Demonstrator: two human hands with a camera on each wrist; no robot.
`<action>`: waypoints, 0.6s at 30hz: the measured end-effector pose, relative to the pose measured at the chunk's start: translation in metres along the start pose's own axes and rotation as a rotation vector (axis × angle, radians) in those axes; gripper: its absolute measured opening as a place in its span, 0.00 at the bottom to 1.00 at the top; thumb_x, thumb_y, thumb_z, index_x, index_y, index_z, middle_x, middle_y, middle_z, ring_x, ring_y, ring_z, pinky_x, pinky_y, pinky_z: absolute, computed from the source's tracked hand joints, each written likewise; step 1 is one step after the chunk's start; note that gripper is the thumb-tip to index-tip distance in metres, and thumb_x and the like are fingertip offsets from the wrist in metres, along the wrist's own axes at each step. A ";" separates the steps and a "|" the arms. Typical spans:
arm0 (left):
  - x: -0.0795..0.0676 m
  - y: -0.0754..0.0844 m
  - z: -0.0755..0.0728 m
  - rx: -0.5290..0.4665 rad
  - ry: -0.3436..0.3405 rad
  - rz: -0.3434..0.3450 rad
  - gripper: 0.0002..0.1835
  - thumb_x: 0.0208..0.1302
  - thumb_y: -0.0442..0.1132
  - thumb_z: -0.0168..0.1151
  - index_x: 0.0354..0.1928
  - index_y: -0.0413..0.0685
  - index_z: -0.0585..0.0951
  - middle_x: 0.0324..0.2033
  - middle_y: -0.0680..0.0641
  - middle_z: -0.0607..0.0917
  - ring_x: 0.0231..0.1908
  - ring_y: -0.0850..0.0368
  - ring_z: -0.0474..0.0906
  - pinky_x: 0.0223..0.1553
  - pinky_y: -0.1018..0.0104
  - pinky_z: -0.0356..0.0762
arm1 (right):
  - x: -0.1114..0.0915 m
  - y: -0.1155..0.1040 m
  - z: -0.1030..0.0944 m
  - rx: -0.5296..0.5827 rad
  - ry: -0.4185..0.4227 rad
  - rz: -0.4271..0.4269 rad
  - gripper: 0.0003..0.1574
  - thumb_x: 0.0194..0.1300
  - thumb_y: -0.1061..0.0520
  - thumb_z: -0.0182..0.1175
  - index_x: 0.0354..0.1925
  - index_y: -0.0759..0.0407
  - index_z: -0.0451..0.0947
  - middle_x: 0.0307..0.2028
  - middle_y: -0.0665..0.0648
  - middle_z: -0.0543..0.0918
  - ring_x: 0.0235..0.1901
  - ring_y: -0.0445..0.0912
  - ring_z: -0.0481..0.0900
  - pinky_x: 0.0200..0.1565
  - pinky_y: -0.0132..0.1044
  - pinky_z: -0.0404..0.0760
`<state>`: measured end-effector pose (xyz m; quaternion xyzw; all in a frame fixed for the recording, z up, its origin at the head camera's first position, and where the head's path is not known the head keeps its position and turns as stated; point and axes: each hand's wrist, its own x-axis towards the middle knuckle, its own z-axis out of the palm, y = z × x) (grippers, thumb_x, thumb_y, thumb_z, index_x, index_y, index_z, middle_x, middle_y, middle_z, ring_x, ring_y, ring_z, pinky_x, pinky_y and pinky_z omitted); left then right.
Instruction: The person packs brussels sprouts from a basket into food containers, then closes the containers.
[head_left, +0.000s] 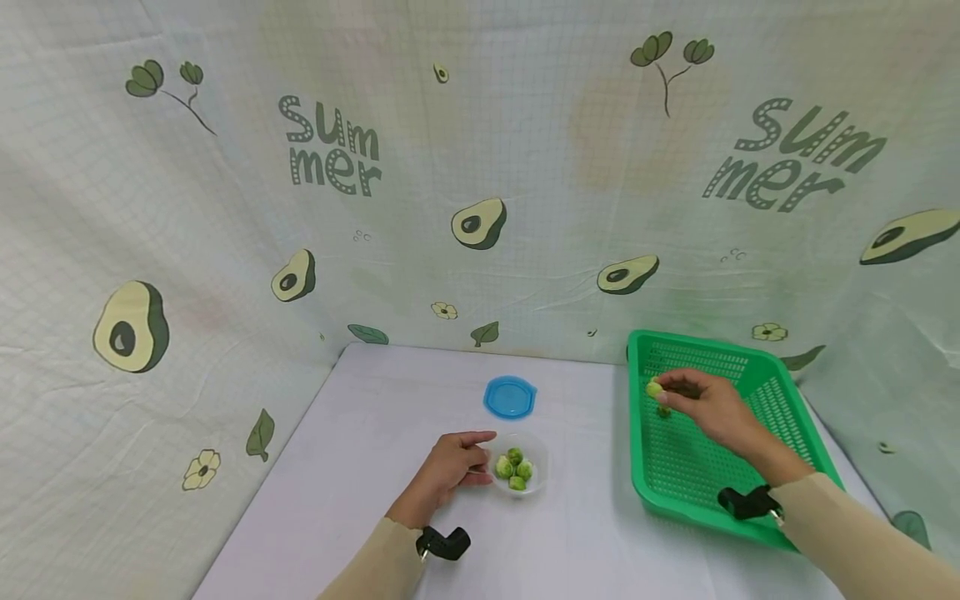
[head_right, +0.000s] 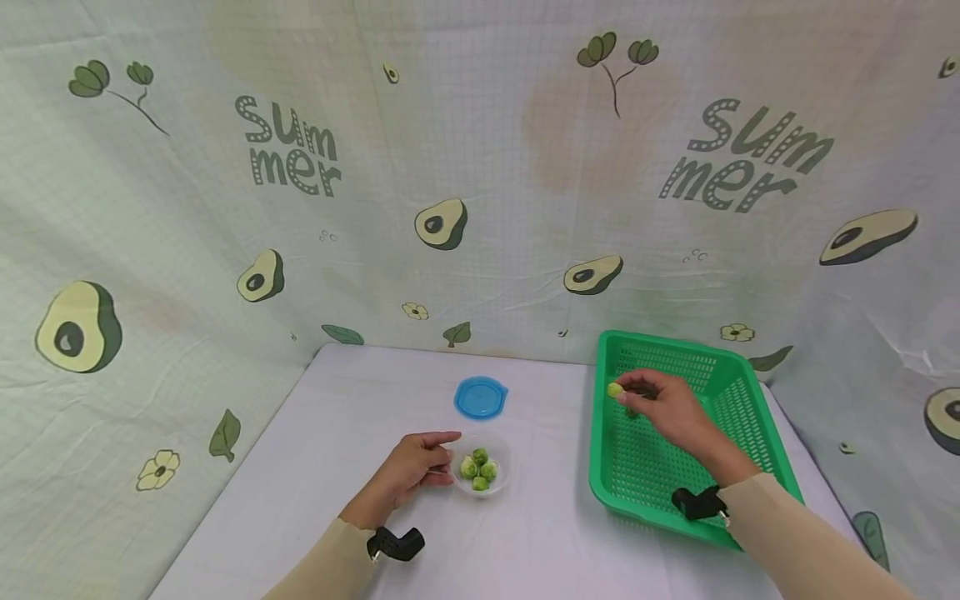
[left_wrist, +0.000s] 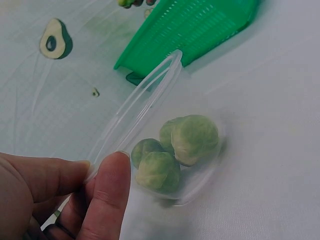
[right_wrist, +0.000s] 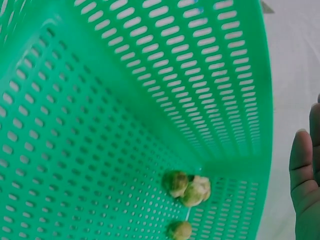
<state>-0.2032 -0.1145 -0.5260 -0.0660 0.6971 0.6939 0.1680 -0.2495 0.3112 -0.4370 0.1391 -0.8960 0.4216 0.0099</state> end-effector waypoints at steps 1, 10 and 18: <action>0.000 0.000 0.000 0.000 -0.001 0.000 0.23 0.72 0.29 0.62 0.68 0.42 0.82 0.38 0.38 0.84 0.32 0.57 0.81 0.37 0.63 0.92 | 0.000 -0.002 0.001 0.010 0.001 -0.010 0.22 0.77 0.48 0.63 0.61 0.61 0.81 0.51 0.60 0.87 0.45 0.39 0.85 0.43 0.33 0.86; 0.000 0.000 0.000 0.008 0.000 -0.008 0.22 0.72 0.29 0.62 0.67 0.43 0.82 0.38 0.39 0.83 0.32 0.57 0.80 0.38 0.63 0.92 | -0.003 -0.019 0.009 0.102 -0.003 -0.069 0.18 0.76 0.55 0.64 0.58 0.63 0.82 0.48 0.60 0.88 0.41 0.37 0.85 0.39 0.34 0.86; 0.000 0.000 0.000 0.010 -0.004 -0.008 0.22 0.73 0.30 0.62 0.67 0.43 0.82 0.38 0.40 0.83 0.31 0.57 0.80 0.38 0.63 0.92 | -0.005 -0.035 0.018 0.128 -0.002 -0.106 0.15 0.76 0.57 0.65 0.55 0.63 0.83 0.47 0.60 0.88 0.44 0.34 0.86 0.43 0.31 0.87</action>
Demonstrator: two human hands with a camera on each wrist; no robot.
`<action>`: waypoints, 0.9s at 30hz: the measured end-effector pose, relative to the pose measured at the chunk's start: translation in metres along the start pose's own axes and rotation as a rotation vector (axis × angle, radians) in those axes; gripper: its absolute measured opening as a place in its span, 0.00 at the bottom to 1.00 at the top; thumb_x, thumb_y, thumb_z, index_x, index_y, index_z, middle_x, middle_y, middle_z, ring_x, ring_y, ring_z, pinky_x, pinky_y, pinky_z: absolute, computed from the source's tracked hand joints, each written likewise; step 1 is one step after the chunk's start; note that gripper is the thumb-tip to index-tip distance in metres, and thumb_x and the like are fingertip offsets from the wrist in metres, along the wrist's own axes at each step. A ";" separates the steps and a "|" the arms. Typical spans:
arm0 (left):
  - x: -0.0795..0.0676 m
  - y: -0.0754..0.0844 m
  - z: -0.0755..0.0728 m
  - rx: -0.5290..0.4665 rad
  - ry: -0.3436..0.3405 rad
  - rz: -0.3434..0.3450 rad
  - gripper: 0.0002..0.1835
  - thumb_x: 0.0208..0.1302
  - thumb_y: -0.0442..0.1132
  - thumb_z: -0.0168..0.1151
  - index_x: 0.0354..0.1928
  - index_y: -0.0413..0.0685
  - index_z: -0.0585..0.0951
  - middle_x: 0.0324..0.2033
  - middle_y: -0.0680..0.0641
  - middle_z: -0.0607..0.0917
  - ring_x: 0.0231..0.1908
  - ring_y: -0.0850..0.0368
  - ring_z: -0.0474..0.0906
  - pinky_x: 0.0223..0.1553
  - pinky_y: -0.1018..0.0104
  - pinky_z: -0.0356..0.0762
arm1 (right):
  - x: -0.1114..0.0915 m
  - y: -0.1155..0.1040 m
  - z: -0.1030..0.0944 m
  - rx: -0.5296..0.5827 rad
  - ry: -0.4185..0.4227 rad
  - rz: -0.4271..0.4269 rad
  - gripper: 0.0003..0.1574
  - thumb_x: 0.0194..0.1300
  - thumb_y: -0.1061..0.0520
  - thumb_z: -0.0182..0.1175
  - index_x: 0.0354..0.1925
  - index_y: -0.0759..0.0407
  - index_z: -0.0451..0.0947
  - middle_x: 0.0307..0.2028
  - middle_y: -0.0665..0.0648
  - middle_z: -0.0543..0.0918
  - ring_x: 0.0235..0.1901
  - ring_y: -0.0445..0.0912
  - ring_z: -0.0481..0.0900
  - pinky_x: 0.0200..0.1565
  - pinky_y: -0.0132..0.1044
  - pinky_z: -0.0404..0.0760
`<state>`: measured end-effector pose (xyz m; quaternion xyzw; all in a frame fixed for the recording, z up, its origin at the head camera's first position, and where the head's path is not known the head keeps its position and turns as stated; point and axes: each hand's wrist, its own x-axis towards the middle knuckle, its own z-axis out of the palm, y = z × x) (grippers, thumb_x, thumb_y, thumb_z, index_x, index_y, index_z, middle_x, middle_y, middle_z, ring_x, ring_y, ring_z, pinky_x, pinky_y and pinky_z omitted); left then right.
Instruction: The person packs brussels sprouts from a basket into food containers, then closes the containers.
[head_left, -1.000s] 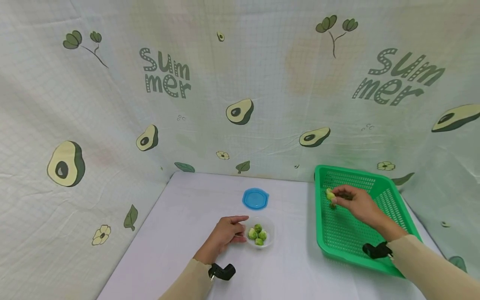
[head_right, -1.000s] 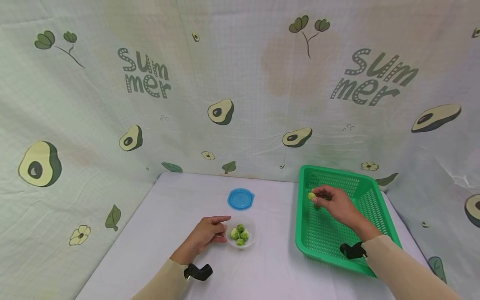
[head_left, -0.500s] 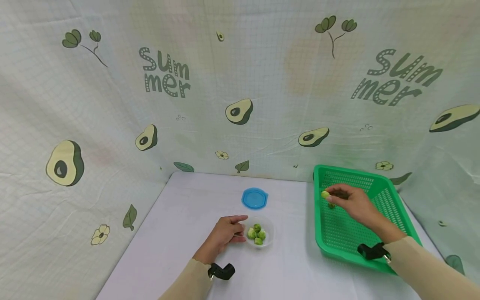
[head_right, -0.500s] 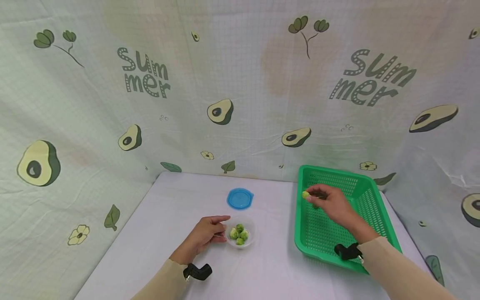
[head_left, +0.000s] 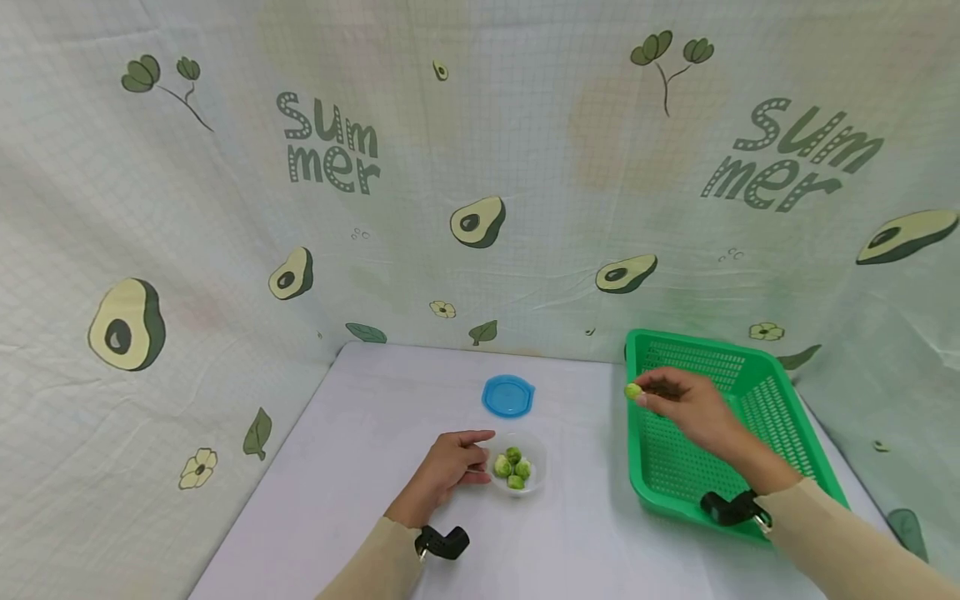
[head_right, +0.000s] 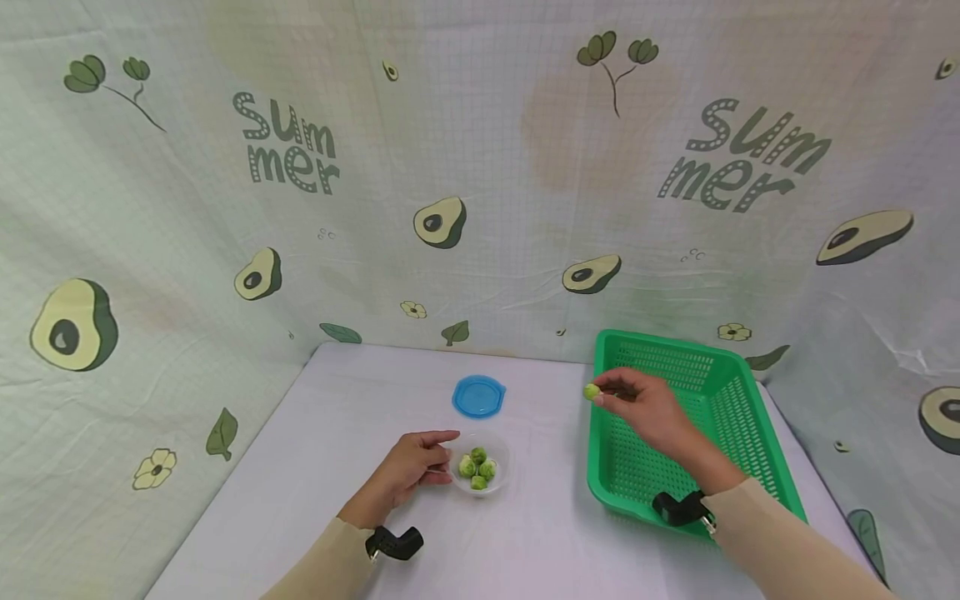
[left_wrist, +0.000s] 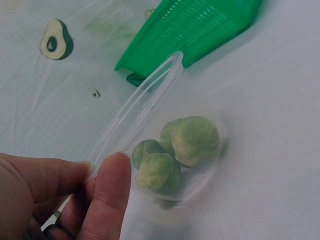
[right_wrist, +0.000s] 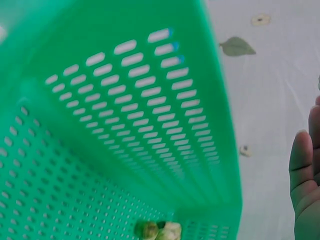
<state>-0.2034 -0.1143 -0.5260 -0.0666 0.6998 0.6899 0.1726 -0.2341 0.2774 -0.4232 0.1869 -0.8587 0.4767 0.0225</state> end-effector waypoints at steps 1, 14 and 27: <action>0.000 0.000 0.000 0.000 0.000 0.000 0.22 0.73 0.30 0.62 0.67 0.43 0.82 0.38 0.40 0.83 0.31 0.57 0.80 0.38 0.63 0.92 | 0.000 -0.002 0.002 0.004 -0.001 -0.009 0.14 0.75 0.57 0.65 0.55 0.63 0.83 0.47 0.61 0.88 0.44 0.34 0.86 0.44 0.30 0.87; 0.001 0.000 0.000 0.000 0.007 -0.013 0.23 0.73 0.30 0.62 0.68 0.43 0.82 0.38 0.41 0.83 0.33 0.56 0.80 0.38 0.64 0.92 | 0.002 -0.017 0.026 0.064 0.043 -0.054 0.12 0.73 0.62 0.67 0.52 0.64 0.85 0.44 0.57 0.90 0.41 0.36 0.86 0.42 0.29 0.88; 0.002 -0.001 0.000 -0.014 -0.001 -0.009 0.22 0.72 0.30 0.63 0.67 0.43 0.82 0.37 0.42 0.83 0.33 0.57 0.80 0.37 0.64 0.92 | -0.001 -0.036 0.059 0.105 0.100 -0.076 0.11 0.70 0.64 0.69 0.51 0.65 0.85 0.41 0.50 0.90 0.39 0.37 0.84 0.40 0.28 0.87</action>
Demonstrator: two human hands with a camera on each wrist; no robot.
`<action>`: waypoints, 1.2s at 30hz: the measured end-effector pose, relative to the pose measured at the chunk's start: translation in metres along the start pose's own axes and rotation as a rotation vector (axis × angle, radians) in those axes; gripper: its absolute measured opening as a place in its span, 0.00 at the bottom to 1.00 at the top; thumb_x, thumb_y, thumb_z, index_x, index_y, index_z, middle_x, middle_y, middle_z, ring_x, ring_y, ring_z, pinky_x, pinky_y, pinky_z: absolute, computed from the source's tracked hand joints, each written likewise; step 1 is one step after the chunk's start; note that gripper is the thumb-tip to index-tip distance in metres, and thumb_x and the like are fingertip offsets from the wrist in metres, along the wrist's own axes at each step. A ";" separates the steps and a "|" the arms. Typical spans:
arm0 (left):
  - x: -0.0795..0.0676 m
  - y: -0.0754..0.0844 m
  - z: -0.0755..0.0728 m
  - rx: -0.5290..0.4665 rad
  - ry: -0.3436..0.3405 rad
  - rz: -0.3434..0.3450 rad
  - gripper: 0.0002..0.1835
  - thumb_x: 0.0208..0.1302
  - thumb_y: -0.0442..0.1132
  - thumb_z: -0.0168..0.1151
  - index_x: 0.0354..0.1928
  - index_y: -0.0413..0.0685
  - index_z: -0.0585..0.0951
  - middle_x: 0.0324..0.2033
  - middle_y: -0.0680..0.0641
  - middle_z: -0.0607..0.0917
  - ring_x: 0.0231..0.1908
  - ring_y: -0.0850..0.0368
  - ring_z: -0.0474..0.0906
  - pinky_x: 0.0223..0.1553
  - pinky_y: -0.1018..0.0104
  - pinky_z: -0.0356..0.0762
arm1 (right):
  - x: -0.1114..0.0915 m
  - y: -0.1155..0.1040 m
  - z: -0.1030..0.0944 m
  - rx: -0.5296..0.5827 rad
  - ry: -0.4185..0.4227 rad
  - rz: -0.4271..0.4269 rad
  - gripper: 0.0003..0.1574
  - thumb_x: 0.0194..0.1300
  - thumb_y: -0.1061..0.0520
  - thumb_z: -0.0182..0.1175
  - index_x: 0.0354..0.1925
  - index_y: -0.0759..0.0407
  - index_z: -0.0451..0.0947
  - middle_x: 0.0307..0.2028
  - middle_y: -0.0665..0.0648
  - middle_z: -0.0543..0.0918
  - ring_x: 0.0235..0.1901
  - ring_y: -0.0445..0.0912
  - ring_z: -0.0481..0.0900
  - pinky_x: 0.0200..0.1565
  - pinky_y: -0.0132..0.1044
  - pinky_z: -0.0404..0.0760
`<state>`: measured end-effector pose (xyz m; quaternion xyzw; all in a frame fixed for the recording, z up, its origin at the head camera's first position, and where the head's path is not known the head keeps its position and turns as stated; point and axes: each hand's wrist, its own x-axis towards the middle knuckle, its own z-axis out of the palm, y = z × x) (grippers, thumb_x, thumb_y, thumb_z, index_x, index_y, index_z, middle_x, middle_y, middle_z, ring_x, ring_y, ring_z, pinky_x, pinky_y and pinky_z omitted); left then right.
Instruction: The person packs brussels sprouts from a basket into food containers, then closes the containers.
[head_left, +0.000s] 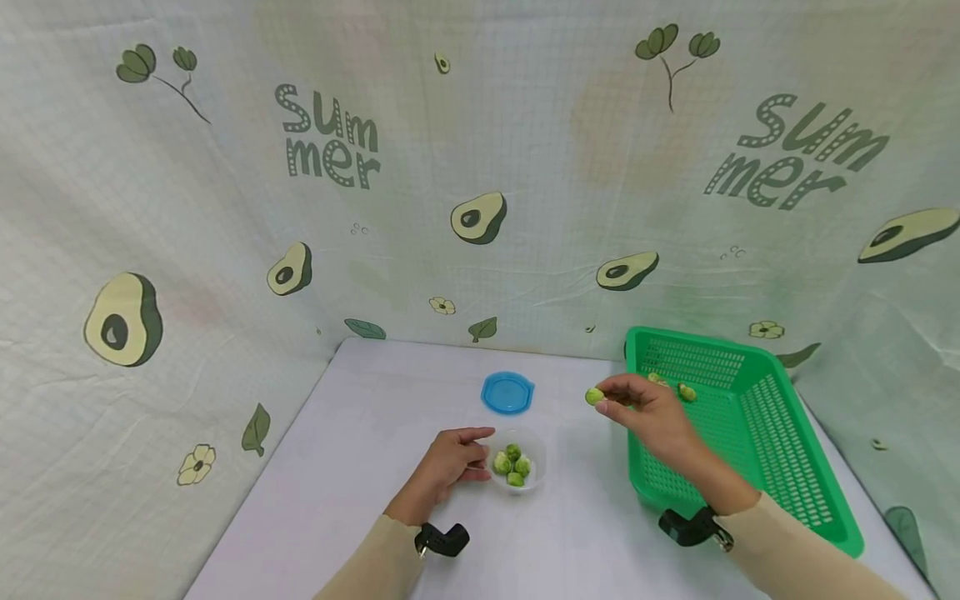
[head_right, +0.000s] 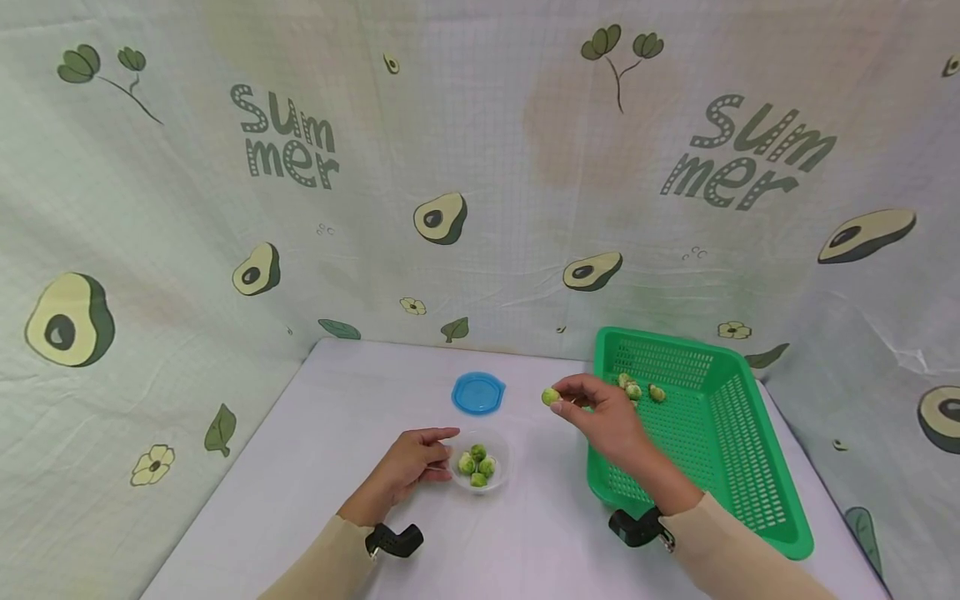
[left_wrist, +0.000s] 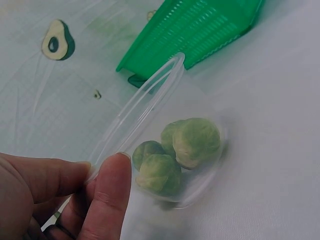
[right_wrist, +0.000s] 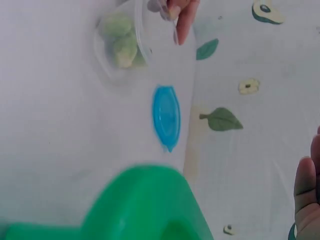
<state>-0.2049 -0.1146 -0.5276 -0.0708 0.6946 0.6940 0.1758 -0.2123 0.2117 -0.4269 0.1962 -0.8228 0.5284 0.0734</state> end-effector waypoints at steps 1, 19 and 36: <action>0.000 0.000 0.000 0.000 0.000 0.000 0.22 0.72 0.30 0.63 0.67 0.43 0.82 0.37 0.42 0.83 0.33 0.57 0.80 0.37 0.64 0.92 | 0.000 -0.001 0.003 -0.005 0.006 -0.004 0.11 0.70 0.64 0.69 0.50 0.64 0.85 0.41 0.51 0.90 0.39 0.36 0.84 0.39 0.28 0.86; -0.003 0.002 0.001 -0.001 -0.013 0.021 0.24 0.73 0.30 0.62 0.69 0.40 0.80 0.39 0.39 0.84 0.33 0.57 0.80 0.36 0.64 0.91 | -0.017 -0.004 0.067 0.013 0.009 -0.026 0.18 0.70 0.61 0.69 0.57 0.54 0.86 0.47 0.54 0.89 0.44 0.36 0.82 0.45 0.32 0.85; -0.001 0.001 0.001 0.002 -0.001 0.014 0.23 0.71 0.30 0.63 0.67 0.43 0.82 0.37 0.41 0.84 0.32 0.58 0.81 0.37 0.64 0.92 | -0.020 0.013 0.124 0.080 -0.030 0.068 0.12 0.69 0.61 0.70 0.50 0.53 0.87 0.44 0.51 0.90 0.43 0.38 0.84 0.46 0.33 0.84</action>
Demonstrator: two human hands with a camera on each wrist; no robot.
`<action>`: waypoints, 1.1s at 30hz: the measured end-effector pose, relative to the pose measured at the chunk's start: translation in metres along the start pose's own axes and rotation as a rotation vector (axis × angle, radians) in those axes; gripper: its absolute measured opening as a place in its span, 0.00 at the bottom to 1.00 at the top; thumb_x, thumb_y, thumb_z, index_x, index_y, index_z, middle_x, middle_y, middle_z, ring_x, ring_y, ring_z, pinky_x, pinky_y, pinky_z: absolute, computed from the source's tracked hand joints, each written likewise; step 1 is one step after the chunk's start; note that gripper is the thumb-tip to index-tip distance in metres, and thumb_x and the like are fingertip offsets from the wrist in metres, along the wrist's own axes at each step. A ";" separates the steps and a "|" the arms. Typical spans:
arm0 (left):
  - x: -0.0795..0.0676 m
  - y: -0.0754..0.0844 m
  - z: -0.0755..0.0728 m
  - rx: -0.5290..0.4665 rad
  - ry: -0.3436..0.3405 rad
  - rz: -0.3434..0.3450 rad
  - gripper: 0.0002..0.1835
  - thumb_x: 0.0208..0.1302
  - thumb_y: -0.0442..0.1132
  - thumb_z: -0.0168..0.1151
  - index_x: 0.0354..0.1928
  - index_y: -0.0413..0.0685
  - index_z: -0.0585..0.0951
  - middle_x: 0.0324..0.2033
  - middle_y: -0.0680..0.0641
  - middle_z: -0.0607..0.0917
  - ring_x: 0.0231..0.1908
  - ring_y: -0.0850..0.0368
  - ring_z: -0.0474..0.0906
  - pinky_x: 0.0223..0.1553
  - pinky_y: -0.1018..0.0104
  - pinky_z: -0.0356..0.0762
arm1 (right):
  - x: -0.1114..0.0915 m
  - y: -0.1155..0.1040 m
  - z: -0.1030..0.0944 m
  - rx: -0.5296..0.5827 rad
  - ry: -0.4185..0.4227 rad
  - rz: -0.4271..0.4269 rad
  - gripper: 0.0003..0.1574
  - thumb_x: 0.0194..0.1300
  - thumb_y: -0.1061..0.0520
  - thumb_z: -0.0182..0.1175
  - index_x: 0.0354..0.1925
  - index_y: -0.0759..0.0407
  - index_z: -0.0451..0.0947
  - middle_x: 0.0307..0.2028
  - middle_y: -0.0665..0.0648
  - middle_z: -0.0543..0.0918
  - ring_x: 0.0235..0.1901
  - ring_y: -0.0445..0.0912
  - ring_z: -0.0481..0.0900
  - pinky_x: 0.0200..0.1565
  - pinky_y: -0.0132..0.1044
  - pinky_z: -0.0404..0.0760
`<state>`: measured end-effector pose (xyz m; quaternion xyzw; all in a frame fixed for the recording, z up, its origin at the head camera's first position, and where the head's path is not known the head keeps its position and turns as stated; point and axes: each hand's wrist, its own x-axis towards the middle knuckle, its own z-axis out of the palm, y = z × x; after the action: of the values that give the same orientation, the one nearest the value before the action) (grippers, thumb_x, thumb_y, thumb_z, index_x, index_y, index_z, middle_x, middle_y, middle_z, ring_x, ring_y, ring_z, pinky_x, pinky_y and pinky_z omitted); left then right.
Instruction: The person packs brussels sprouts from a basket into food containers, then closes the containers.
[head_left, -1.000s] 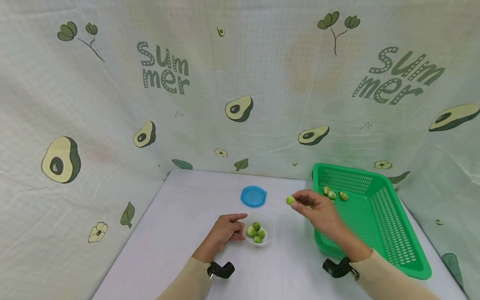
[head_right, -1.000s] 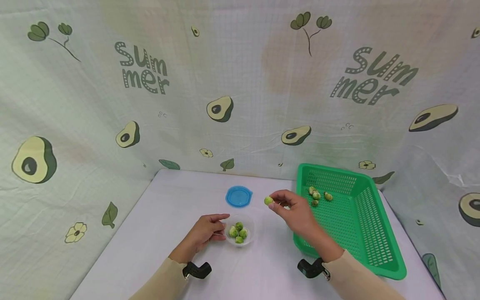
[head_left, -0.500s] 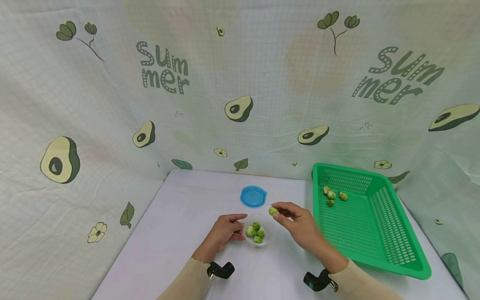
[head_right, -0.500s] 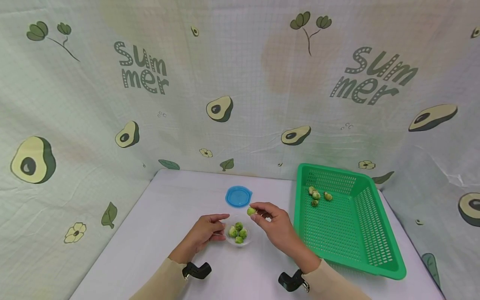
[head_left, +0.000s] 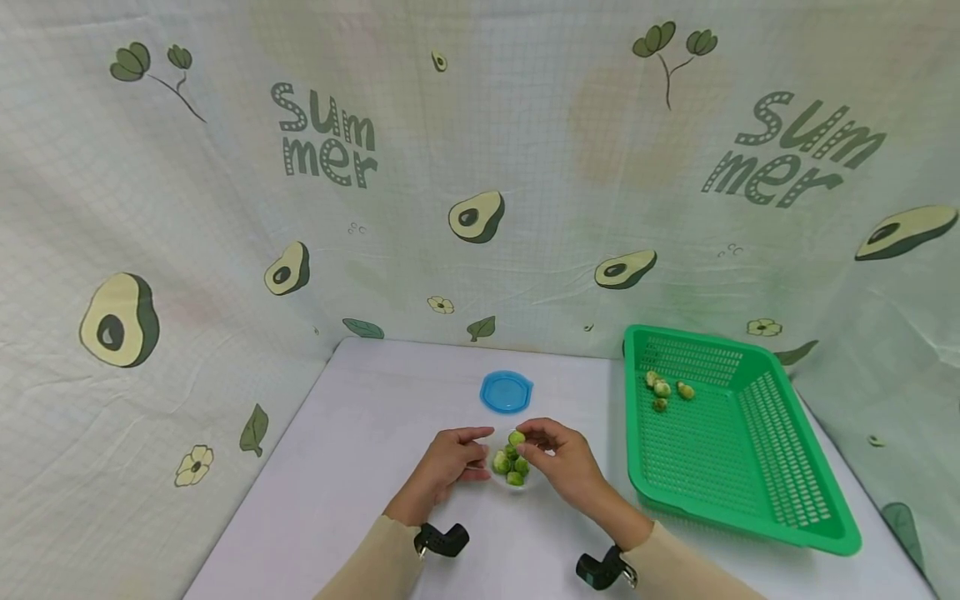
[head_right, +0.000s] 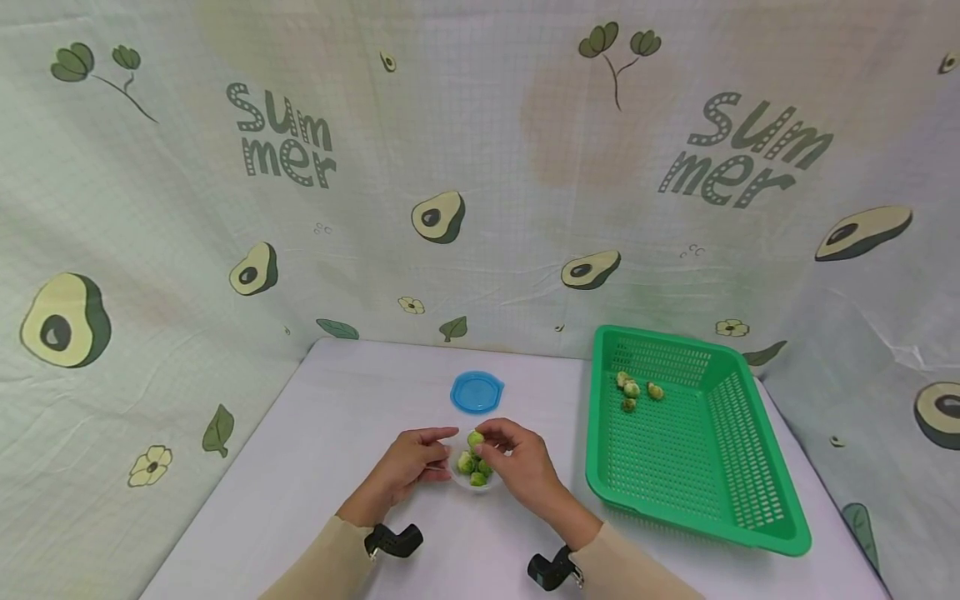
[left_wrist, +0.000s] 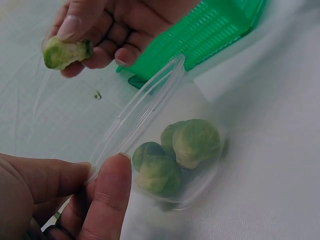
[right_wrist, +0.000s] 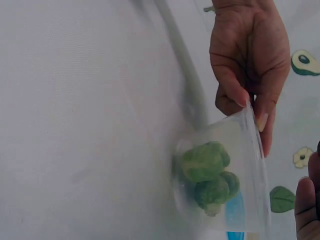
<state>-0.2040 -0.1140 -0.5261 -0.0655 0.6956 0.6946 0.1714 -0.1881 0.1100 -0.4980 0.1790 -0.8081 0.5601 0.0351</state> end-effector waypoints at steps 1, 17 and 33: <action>0.000 0.000 0.000 0.000 -0.001 0.002 0.23 0.71 0.30 0.63 0.67 0.42 0.82 0.36 0.42 0.84 0.32 0.58 0.80 0.37 0.64 0.92 | 0.000 0.001 0.002 -0.003 0.000 0.012 0.12 0.69 0.62 0.70 0.50 0.53 0.87 0.43 0.51 0.90 0.43 0.38 0.84 0.46 0.32 0.84; 0.000 0.001 -0.001 -0.001 -0.015 0.009 0.24 0.71 0.30 0.63 0.69 0.40 0.80 0.36 0.42 0.84 0.32 0.58 0.80 0.38 0.63 0.92 | 0.001 0.013 0.022 -0.113 0.000 0.062 0.11 0.66 0.63 0.72 0.44 0.49 0.87 0.38 0.46 0.90 0.38 0.39 0.83 0.41 0.30 0.84; 0.001 -0.001 -0.001 -0.002 -0.017 0.008 0.24 0.71 0.30 0.62 0.69 0.40 0.80 0.35 0.44 0.84 0.32 0.58 0.80 0.37 0.63 0.92 | 0.000 0.017 0.026 -0.190 -0.013 -0.034 0.11 0.64 0.65 0.74 0.45 0.57 0.88 0.38 0.49 0.89 0.37 0.38 0.82 0.40 0.31 0.85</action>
<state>-0.2044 -0.1149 -0.5272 -0.0569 0.6935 0.6966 0.1746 -0.1901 0.0908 -0.5228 0.1923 -0.8546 0.4790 0.0565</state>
